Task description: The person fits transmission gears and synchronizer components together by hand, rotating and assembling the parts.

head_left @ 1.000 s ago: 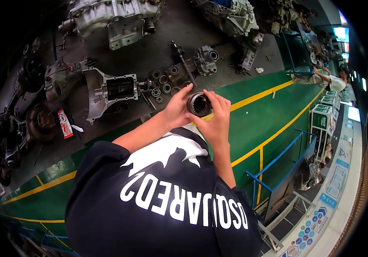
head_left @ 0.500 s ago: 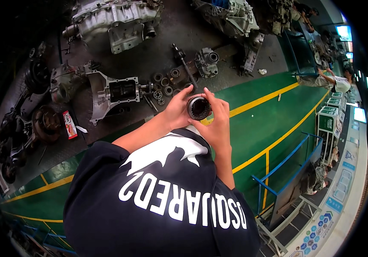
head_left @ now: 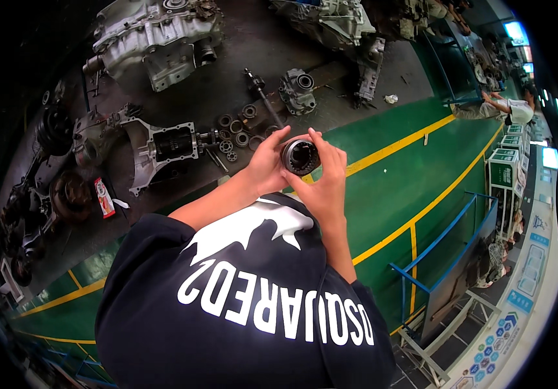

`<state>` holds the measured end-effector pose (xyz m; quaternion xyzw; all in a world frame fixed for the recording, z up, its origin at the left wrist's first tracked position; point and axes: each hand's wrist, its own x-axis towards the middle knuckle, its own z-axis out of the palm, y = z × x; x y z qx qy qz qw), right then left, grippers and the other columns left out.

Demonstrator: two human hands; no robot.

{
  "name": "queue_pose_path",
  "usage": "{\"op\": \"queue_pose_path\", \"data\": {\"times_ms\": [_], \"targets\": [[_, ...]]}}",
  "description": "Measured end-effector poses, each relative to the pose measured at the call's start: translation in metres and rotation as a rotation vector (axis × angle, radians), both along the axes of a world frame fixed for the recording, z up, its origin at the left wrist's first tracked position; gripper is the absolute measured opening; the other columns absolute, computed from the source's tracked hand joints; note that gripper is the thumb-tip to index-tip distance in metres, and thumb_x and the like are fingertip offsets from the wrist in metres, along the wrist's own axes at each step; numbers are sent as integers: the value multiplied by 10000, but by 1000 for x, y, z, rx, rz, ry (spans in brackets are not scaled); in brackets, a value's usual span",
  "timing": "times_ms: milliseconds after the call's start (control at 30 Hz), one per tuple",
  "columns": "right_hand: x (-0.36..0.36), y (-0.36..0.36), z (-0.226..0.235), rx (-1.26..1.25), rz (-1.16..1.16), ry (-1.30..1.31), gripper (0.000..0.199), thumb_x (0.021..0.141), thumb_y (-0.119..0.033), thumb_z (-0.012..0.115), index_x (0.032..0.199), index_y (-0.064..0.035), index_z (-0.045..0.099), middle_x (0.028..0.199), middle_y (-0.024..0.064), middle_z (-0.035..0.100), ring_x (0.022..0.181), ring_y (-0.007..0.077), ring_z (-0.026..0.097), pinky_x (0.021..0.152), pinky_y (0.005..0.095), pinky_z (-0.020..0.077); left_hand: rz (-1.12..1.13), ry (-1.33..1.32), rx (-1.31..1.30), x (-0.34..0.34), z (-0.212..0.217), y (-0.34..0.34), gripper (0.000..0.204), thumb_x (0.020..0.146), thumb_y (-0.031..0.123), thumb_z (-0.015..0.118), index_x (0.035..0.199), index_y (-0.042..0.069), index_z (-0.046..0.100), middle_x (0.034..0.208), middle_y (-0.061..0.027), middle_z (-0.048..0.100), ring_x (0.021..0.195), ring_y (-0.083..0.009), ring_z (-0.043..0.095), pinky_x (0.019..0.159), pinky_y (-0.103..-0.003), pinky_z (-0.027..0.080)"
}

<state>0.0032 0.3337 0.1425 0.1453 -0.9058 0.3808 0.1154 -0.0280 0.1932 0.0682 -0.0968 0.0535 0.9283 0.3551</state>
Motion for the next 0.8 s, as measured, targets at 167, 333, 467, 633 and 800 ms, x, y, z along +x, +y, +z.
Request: {"op": "queue_pose_path", "data": {"times_ms": [167,333,467,633,800], "targets": [[2,14,2,-6,-17,0,824,638,-77,877,1412,-75,596,1206,132,672,1126,365,566,1000,453,461,-14,5,-22,-1,6,15,637,1112,442,256,1489,-18,482,1452,-159,580,1355,-272,555,1177,-435,425],[3,26,3,-19,0,1,825,640,-78,886,1413,-77,597,1210,141,670,1107,359,581,983,455,476,-36,1,-43,-1,9,25,634,1110,444,261,1493,-11,480,1449,-161,582,1347,-271,560,1173,-434,428],[3,32,5,-41,-18,-24,828,642,-84,893,1415,-74,594,1209,150,665,1105,362,580,973,459,482,-60,12,-23,1,-2,34,636,1106,453,270,1482,-10,491,1443,-156,585,1330,-274,569,1167,-439,433],[7,36,2,-39,-33,-50,839,639,-104,909,1416,-75,593,1216,155,659,1104,363,579,963,454,486,-53,-29,-47,3,2,37,631,1104,454,279,1469,-8,505,1437,-153,589,1324,-276,572,1163,-444,436],[9,34,0,-56,-52,-38,843,639,-118,918,1416,-77,592,1226,155,655,1111,361,578,961,452,485,-51,-44,-71,7,5,38,617,1102,443,285,1468,-1,509,1439,-147,588,1321,-275,573,1163,-449,437]]}}
